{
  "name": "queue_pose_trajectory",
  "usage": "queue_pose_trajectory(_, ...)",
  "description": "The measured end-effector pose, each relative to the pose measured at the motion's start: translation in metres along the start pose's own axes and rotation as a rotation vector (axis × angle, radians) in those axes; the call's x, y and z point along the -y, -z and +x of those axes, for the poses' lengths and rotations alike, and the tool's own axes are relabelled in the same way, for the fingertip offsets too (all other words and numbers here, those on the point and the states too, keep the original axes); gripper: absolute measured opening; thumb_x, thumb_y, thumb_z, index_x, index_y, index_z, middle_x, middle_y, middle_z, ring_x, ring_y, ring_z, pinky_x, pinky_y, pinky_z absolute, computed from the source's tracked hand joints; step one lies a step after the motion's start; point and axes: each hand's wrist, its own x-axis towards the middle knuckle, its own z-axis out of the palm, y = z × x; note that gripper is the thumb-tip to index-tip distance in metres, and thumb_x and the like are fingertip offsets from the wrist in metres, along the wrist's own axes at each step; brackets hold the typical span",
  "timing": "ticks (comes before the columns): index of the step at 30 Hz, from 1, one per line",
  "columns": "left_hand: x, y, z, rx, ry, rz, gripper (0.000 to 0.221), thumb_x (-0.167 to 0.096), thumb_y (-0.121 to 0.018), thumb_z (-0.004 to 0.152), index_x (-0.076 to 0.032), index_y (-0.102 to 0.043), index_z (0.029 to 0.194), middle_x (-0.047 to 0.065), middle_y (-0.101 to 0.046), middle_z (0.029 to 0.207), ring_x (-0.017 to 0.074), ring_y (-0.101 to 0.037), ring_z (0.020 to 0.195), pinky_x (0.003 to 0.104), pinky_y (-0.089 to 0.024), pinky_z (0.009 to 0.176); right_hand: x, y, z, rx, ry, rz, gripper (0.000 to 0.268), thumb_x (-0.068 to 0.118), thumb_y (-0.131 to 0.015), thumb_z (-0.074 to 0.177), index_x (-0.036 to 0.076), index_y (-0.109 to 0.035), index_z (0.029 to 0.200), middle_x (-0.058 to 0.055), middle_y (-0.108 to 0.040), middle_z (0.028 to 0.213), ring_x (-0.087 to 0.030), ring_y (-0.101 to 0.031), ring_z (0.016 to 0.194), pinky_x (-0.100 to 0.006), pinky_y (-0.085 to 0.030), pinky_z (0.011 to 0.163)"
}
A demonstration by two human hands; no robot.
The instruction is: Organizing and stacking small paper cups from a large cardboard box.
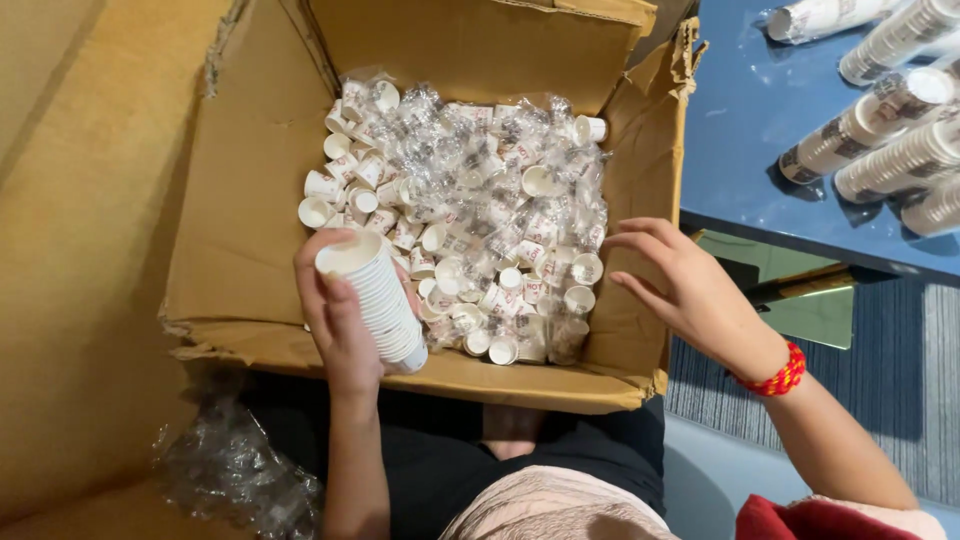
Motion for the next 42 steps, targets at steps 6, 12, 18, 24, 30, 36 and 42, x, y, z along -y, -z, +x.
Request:
queue_pose_trajectory(6,-0.014,-0.012,-0.009,0.016,0.115,-0.302,0.050,-0.057,-0.045,0.110,-0.013,-0.043,0.133,0.019,-0.057,0.086,0.0267,-0.056,0.057,0.039,-0.050,0.048,-0.010,0.022,0.046,0.057,0.079,-0.128,0.037,0.023,-0.070,0.093,0.004,-0.063,0.124,-0.016,-0.064,0.121,-0.039,-0.062,0.110,-0.046,-0.052,0.092)
queue_pose_trajectory(12,0.011,0.032,-0.011,0.072,0.537,-0.880,0.054,-0.060,-0.032,0.108,-0.016,-0.050,0.134,0.011,-0.051,0.084,0.0197,-0.049,0.049,0.033,-0.044,0.041,-0.088,-0.070,0.151,0.602,0.055,-0.559,0.032,0.031,-0.070,0.092,0.006,-0.064,0.112,-0.016,-0.070,0.105,-0.036,-0.067,0.101,-0.049,-0.056,0.086)
queue_pose_trajectory(18,0.036,0.055,-0.009,0.146,0.704,-1.168,0.052,-0.062,-0.033,0.113,-0.012,-0.048,0.116,0.008,-0.049,0.091,0.0145,-0.046,0.056,0.029,-0.042,0.047,-0.100,-0.204,0.218,0.342,0.224,-0.720,0.032,0.009,-0.063,0.095,0.001,-0.054,0.125,-0.020,-0.066,0.113,-0.031,-0.069,0.098,-0.045,-0.059,0.079)
queue_pose_trajectory(24,0.030,0.053,-0.015,0.193,0.643,-1.130,0.050,-0.061,-0.034,0.110,-0.013,-0.048,0.121,0.008,-0.049,0.091,0.0147,-0.045,0.054,0.028,-0.042,0.045,-0.102,-0.180,0.246,-0.177,0.218,-1.042,0.054,0.020,-0.069,0.073,0.011,-0.058,0.125,-0.016,-0.065,0.119,-0.033,-0.062,0.118,-0.052,-0.046,0.096)
queue_pose_trajectory(30,0.020,0.047,-0.014,0.160,0.668,-1.195,0.057,-0.057,-0.034,0.111,-0.011,-0.047,0.141,0.010,-0.049,0.089,0.0143,-0.044,0.051,0.028,-0.042,0.043,-0.120,-0.148,0.224,0.143,0.035,-0.887,0.013,0.014,-0.070,0.087,0.012,-0.071,0.100,-0.009,-0.072,0.100,-0.033,-0.062,0.112,-0.054,-0.036,0.111)
queue_pose_trajectory(36,0.016,0.042,-0.012,0.142,0.677,-1.186,0.053,-0.056,-0.035,0.110,-0.011,-0.049,0.134,0.010,-0.048,0.088,0.0140,-0.043,0.051,0.027,-0.041,0.043,0.016,0.001,0.107,-0.238,0.202,-0.011,0.017,0.011,-0.075,0.096,0.003,-0.064,0.105,-0.011,-0.068,0.103,-0.026,-0.066,0.098,-0.038,-0.052,0.088)
queue_pose_trajectory(42,0.009,0.009,-0.010,0.183,0.817,-1.255,0.050,-0.057,-0.037,0.112,-0.008,-0.044,0.106,0.008,-0.048,0.089,0.0128,-0.045,0.053,0.026,-0.042,0.044,-0.009,0.001,0.005,-0.432,-0.185,0.863,0.011,0.004,-0.063,0.105,0.002,-0.052,0.105,-0.005,-0.064,0.116,-0.009,-0.059,0.093,-0.025,-0.052,0.085)
